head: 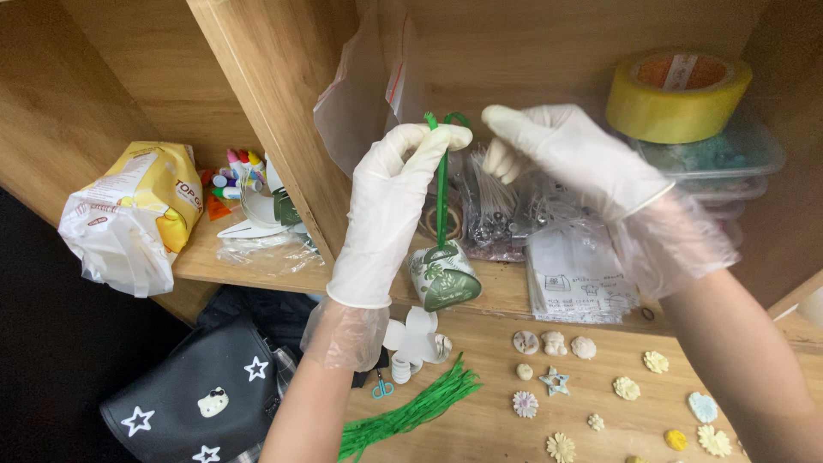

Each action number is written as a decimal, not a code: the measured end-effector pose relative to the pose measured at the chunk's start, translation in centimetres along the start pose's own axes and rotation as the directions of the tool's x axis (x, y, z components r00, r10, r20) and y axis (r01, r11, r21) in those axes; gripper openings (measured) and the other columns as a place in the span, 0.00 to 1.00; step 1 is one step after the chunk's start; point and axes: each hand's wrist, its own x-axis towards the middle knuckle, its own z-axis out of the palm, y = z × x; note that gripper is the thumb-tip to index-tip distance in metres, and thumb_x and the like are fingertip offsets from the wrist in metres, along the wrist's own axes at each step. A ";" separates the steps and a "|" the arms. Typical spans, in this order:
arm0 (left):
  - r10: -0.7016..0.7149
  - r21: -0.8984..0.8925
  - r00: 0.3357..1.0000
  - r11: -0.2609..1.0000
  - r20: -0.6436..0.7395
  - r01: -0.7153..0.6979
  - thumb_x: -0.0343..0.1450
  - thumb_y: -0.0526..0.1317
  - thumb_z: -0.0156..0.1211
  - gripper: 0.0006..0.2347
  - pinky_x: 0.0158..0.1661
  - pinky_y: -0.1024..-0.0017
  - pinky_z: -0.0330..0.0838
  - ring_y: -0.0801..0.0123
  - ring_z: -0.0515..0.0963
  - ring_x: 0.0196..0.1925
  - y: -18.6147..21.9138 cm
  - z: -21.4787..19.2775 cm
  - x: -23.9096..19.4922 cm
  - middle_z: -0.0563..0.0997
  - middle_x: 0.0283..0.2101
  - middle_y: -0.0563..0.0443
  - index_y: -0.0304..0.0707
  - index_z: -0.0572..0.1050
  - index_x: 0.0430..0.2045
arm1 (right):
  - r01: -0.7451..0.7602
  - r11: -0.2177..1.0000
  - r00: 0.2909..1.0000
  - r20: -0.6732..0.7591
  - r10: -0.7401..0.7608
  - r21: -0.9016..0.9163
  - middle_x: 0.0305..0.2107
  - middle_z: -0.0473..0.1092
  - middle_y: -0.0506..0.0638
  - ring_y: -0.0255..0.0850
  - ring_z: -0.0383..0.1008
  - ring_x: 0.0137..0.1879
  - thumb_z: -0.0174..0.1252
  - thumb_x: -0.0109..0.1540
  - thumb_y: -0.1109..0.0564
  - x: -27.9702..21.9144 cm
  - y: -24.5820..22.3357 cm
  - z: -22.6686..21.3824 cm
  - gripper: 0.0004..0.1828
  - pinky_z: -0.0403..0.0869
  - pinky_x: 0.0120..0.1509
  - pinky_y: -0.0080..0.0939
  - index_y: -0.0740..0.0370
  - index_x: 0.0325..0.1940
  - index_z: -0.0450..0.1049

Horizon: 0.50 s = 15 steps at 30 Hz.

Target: The person places small, flower-shaped decorations into a clear plastic bag and then into a white paper box. They then tie the box with a green ribbon, creating a bow.

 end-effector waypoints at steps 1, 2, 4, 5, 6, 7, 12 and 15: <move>0.015 0.012 1.000 1.000 0.000 -0.015 0.76 0.38 0.59 0.07 0.52 0.78 0.73 0.77 0.81 0.47 -0.1 -0.2 0.0 0.86 0.43 0.53 0.34 0.82 0.40 | 0.018 0.999 1.000 0.012 -0.019 0.041 0.29 0.77 0.49 0.35 0.75 0.33 0.54 0.67 0.39 0.0 0.2 0.3 0.29 0.75 0.45 0.35 0.70 0.41 0.80; 0.029 0.024 1.000 0.999 0.001 -0.029 0.76 0.38 0.60 0.07 0.51 0.78 0.73 0.78 0.81 0.47 -0.2 -0.2 0.0 0.86 0.43 0.54 0.34 0.82 0.40 | 0.036 0.996 0.999 0.024 -0.038 0.082 0.29 0.77 0.47 0.34 0.74 0.33 0.53 0.66 0.38 0.0 0.4 0.8 0.28 0.75 0.45 0.34 0.68 0.42 0.81; -0.002 0.010 1.000 1.000 -0.009 0.002 0.76 0.37 0.61 0.07 0.49 0.76 0.73 0.77 0.79 0.44 -0.6 -0.1 0.0 0.86 0.41 0.52 0.33 0.83 0.39 | 0.030 0.977 0.998 0.053 -0.042 0.213 0.28 0.75 0.44 0.32 0.72 0.32 0.52 0.66 0.37 0.2 0.4 1.3 0.28 0.73 0.44 0.34 0.65 0.43 0.81; -0.020 0.005 1.000 1.000 -0.014 0.020 0.76 0.37 0.62 0.07 0.48 0.76 0.73 0.77 0.78 0.43 -0.9 -0.1 -0.1 0.86 0.40 0.52 0.33 0.83 0.38 | 0.003 0.953 0.997 0.075 -0.027 0.302 0.27 0.73 0.43 0.32 0.69 0.32 0.52 0.66 0.36 0.4 0.4 1.5 0.29 0.72 0.44 0.34 0.65 0.44 0.81; 0.019 -0.043 1.000 0.999 0.007 -0.019 0.76 0.37 0.62 0.06 0.50 0.76 0.73 0.76 0.79 0.45 -1.1 0.1 0.0 0.85 0.42 0.52 0.33 0.82 0.38 | -0.025 0.922 0.995 0.099 -0.014 0.387 0.26 0.71 0.42 0.32 0.67 0.31 0.52 0.66 0.36 0.5 0.3 1.7 0.29 0.72 0.43 0.34 0.65 0.44 0.81; 0.058 -0.091 0.998 0.994 0.026 -0.055 0.76 0.36 0.62 0.05 0.53 0.75 0.73 0.76 0.80 0.47 -1.2 0.2 0.0 0.85 0.43 0.52 0.33 0.82 0.38 | -0.022 0.918 0.996 0.090 -0.015 0.396 0.26 0.71 0.42 0.31 0.66 0.31 0.53 0.66 0.36 0.7 0.1 1.8 0.28 0.71 0.42 0.34 0.65 0.43 0.80; 0.345 0.212 0.937 0.913 0.053 -0.348 0.74 0.34 0.65 0.03 0.51 0.73 0.76 0.69 0.82 0.47 -0.7 0.1 -0.1 0.84 0.45 0.48 0.33 0.80 0.36 | 0.059 0.898 0.996 0.034 -0.082 0.437 0.24 0.68 0.42 0.31 0.64 0.30 0.62 0.64 0.43 1.3 -0.9 2.3 0.20 0.66 0.38 0.32 0.65 0.42 0.80; 0.359 0.235 0.926 0.896 0.120 -0.377 0.75 0.35 0.64 0.03 0.49 0.74 0.77 0.67 0.83 0.45 0.2 0.0 0.0 0.84 0.45 0.47 0.33 0.79 0.37 | 0.088 0.910 0.995 0.010 -0.101 0.406 0.25 0.71 0.43 0.30 0.64 0.29 0.67 0.64 0.47 1.3 -1.5 2.4 0.18 0.66 0.37 0.31 0.66 0.37 0.76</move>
